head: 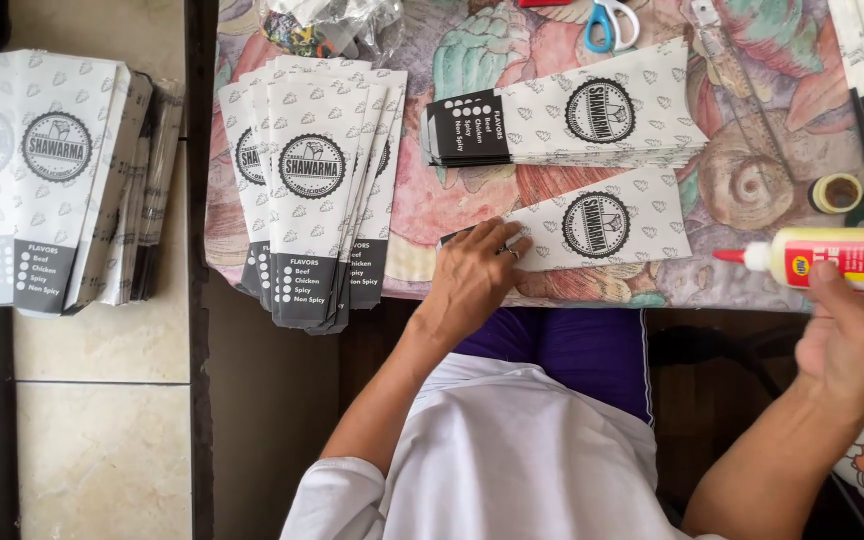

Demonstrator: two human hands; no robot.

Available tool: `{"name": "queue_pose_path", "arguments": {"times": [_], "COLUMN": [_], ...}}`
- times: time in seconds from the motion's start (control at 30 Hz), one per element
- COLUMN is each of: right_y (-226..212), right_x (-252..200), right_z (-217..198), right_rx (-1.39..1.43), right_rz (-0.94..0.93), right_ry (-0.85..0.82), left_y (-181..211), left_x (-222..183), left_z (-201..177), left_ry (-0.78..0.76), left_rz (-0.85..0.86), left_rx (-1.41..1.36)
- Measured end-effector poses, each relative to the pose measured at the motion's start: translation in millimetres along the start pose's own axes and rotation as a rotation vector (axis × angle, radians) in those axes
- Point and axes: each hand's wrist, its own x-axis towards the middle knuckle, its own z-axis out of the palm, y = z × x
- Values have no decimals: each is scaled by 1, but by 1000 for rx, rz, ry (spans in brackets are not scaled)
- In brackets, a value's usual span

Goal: The person applies glue from a bottle onto the edges of cardboard shawarma sleeves and presses them together to assemble the packaging.

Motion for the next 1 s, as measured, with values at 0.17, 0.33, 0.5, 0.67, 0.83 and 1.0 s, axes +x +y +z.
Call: {"name": "queue_pose_path", "arguments": {"times": [0.17,0.33,0.5,0.67,0.83,1.0], "right_y": [33,57,62,65,59,68], "right_x": [-13,-31,-35,-15,-7,-2], "right_z": [9,36,45,8,-3,-12], "right_rx": [90,33,-32,-8,-42,-44], "right_rz": [-256,-301,-233,-265,-280,-317], "right_ry": [-70,-58,-120,-27,-8,0], "left_y": [-5,-15,-20,-23,-21,-21], "left_x": [15,17,20,19,22,24], "left_z": [-21,-18,-17,-15,-22,-26], "left_ry": [-76,-141,-158,-185,-162,-182], "left_rz": [-89,-155,-170,-185,-191,-219], "left_rx": [-145,-128,-103,-115,-123,-211]}}
